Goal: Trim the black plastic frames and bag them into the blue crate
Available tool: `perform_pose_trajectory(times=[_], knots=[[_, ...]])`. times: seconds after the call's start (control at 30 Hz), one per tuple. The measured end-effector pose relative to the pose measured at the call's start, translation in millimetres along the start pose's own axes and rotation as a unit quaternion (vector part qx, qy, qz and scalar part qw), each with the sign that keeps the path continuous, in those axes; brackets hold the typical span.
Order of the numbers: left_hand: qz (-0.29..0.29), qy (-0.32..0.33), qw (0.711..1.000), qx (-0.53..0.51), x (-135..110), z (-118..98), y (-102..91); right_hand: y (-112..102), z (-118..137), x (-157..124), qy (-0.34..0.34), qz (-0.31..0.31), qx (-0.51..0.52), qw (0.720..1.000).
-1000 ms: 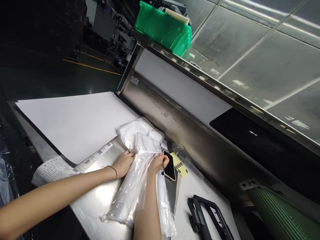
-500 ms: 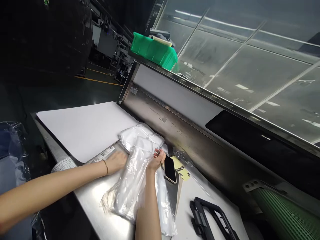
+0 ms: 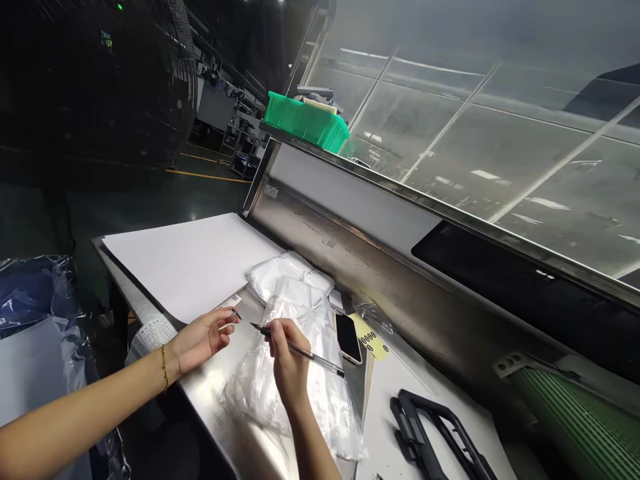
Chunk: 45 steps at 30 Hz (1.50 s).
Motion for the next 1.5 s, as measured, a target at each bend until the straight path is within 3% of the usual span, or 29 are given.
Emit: perform_pose_trajectory(times=[0.2, 0.43, 0.67, 0.83, 0.97, 1.1, 1.2, 1.3, 1.4, 1.5], knots=[[-0.025, -0.046, 0.996, -0.066, -17.9, 11.3, 0.5, 10.1, -5.2, -20.2, -0.008, 0.002, -0.032, 0.999], [0.009, -0.032, 0.998, -0.046, -41.6, 14.9, 10.5, 31.9, -13.7, -31.7, -0.002, -0.030, 0.003, 1.000], [0.043, -0.010, 0.999, -0.004, -48.1, 8.5, 3.2, 49.5, -18.7, -50.8, -0.033, 0.026, -0.031, 0.999], [-0.009, 0.004, 0.998, 0.061, -43.7, 18.0, -10.0, 51.3, -34.5, -16.0, -0.035, 0.055, -0.202, 0.977], [-0.071, 0.096, 0.983, 0.142, -48.3, 19.7, -26.8, 62.3, -45.1, 27.8, -0.063, 0.098, -0.328, 0.937], [-0.046, 0.185, 0.954, 0.232, -45.8, 4.4, -29.7, 69.4, -46.4, 44.4, -0.074, 0.114, -0.395, 0.908], [0.017, 0.191, 0.937, 0.293, -31.8, -6.0, -16.9, 40.9, -42.4, 29.0, -0.066, 0.065, -0.417, 0.904], [0.062, 0.146, 0.925, 0.344, -2.6, -3.1, 0.4, -25.1, -47.3, -0.5, -0.011, -0.032, -0.433, 0.901], [0.061, 0.079, 0.916, 0.387, 36.4, 15.1, 15.7, -96.0, -66.4, -28.0, 0.085, -0.112, -0.458, 0.878], [0.060, -0.012, 0.912, 0.405, 68.0, 41.6, 28.6, -133.5, -90.4, -41.4, 0.164, -0.130, -0.476, 0.854]])
Point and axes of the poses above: each hand's wrist, its own x-axis towards the middle knuckle, its own y-axis out of the palm, z = x × y, the point moved 2 cm from there along x, towards the middle knuckle, and after that the axes turned 14 degrees about y, right-handed, at the moved point
